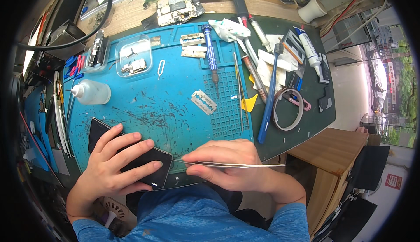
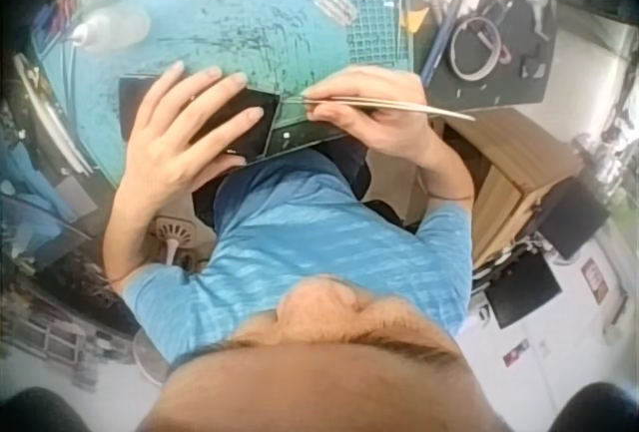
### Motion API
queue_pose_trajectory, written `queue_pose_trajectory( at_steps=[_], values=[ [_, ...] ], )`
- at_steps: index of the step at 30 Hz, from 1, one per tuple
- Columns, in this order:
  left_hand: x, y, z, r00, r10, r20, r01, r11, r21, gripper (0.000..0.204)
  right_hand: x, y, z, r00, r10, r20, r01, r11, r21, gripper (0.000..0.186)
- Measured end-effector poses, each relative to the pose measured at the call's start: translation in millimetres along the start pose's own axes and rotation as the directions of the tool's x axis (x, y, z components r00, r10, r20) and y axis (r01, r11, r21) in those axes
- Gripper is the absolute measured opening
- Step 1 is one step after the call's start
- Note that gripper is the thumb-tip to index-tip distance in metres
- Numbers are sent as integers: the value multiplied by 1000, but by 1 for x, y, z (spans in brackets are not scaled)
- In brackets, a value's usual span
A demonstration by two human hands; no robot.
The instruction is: The person uses a hot air gun and tweezers to work on a smartphone placed on a blue mat. They repeatedly apply liquid from a bottle to the device's edge while heating and manipulating small components.
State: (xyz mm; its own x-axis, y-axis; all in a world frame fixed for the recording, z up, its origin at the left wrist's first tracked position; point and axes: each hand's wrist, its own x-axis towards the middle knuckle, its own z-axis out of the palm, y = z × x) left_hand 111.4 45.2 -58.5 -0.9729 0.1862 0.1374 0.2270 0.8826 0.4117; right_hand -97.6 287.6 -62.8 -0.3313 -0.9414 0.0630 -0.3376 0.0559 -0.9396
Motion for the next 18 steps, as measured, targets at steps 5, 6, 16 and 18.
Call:
queue_pose_trajectory(
  at_steps=[5, 6, 16, 18],
  values=[
    [0, -1, 0, 1000, 5, -1, -5, 1000, 2, 52, 0, 0, 0, 1000, 0, 2, 0, 1000, 9, 21],
    [0, -1, 0, 1000, 6, -1, -6, 1000, 4, 52, 0, 0, 0, 1000, 1, 3, -1, 1000, 9, 21],
    [0, 0, -1, 1000, 7, -2, -7, 1000, 3, 53, -1, 0, 0, 1000, 0, 8, 0, 1000, 22, 22],
    [0, 0, 0, 1000, 6, -3, -6, 1000, 1, 53, -1, 1, 0, 1000, 5, 6, -6, 1000, 27, 22]
  ],
)
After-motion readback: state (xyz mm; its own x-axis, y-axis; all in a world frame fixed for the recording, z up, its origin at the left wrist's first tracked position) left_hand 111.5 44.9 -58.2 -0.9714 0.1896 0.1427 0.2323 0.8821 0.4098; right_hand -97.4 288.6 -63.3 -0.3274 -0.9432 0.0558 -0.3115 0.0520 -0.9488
